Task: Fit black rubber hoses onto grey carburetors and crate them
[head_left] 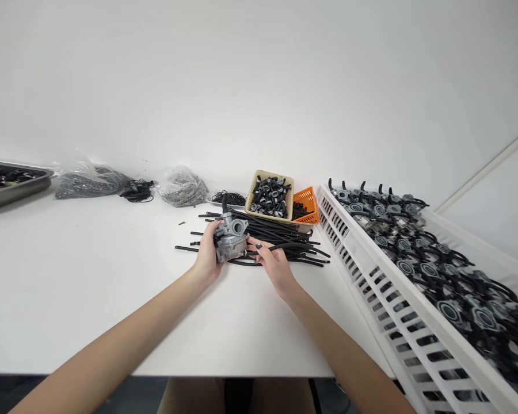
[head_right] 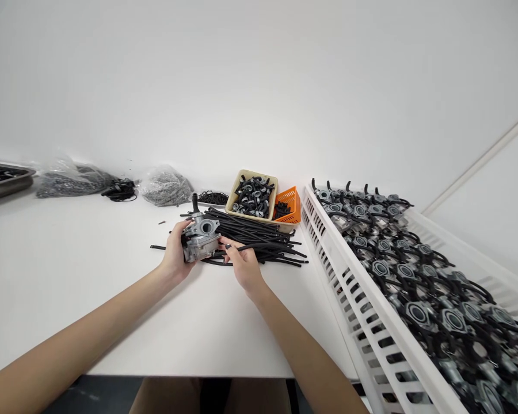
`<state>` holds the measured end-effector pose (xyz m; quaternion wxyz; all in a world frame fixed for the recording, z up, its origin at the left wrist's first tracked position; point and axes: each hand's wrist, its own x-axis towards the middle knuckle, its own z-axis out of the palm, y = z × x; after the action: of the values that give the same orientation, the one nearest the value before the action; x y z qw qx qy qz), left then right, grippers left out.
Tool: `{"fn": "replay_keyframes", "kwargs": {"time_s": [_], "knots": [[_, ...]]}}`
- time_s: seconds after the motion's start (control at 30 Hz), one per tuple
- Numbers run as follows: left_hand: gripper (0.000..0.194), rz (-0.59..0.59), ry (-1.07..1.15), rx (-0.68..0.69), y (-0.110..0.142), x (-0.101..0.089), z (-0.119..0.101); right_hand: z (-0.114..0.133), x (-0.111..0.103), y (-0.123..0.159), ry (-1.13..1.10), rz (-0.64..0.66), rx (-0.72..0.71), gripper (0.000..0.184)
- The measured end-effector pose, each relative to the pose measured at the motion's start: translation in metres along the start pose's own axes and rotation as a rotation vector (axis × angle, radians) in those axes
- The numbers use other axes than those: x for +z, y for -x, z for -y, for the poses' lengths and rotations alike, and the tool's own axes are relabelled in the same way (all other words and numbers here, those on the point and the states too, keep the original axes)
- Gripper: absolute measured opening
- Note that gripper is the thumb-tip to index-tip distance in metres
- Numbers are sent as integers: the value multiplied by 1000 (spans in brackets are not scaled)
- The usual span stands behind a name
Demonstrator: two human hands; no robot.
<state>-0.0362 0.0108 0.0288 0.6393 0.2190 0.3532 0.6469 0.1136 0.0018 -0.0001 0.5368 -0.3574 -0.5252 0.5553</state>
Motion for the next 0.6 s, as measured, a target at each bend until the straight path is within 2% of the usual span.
{"fn": "replay_keyframes", "kwargs": {"time_s": [0.1, 0.27, 0.43, 0.6], "knots": [[28, -45, -18, 7, 0, 1, 0, -4, 0, 0, 93, 0, -42, 43], [27, -97, -8, 65, 0, 2, 0, -12, -1, 0, 182, 57, -128, 46], [26, -113, 32, 145, -2, 2, 3, -4, 2, 6, 252, 120, -189, 46], [26, -141, -41, 291, -6, -5, 10, -4, 2, 4, 234, 120, -156, 46]]}}
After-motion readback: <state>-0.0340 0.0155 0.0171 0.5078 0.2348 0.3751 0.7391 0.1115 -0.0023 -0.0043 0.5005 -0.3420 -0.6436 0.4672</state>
